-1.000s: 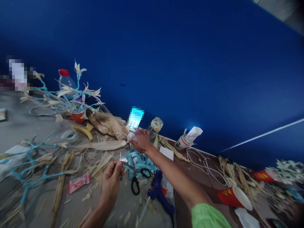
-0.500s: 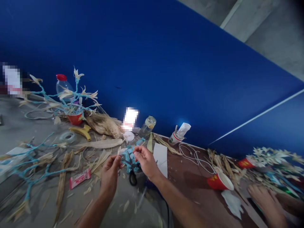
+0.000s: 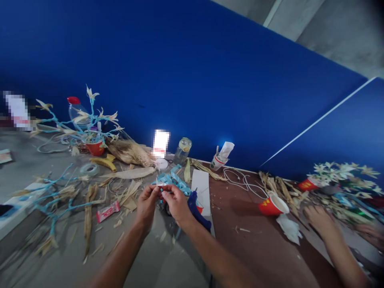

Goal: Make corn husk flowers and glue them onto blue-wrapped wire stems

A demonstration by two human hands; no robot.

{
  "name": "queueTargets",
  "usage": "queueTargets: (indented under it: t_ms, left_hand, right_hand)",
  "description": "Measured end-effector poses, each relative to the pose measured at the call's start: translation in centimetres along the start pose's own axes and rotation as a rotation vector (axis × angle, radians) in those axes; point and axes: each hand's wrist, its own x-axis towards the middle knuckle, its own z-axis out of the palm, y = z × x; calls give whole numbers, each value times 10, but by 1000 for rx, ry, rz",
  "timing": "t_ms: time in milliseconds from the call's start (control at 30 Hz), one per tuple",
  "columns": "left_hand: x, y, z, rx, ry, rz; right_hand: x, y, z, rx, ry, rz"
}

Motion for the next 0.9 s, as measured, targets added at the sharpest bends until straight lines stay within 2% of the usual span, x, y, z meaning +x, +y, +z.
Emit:
queueTargets:
  t_ms: [267, 467, 633, 767, 900]
  left_hand:
    - [3, -2, -3, 64, -44, 70]
    - [4, -6, -4, 99, -71, 64]
    - [-1, -3, 2, -61, -110, -32]
    - [-3, -2, 7, -242, -131, -146]
    - [-4, -1, 9, -306, -108, -196]
  right_hand:
    - [-5, -3, -2, 265, 58, -17]
    - [-2, -14, -7, 277, 62, -11]
    - [2, -14, -7, 249, 104, 33]
    - [4, -8, -7, 260, 77, 84]
    - [5, -2, -5, 254, 47, 130]
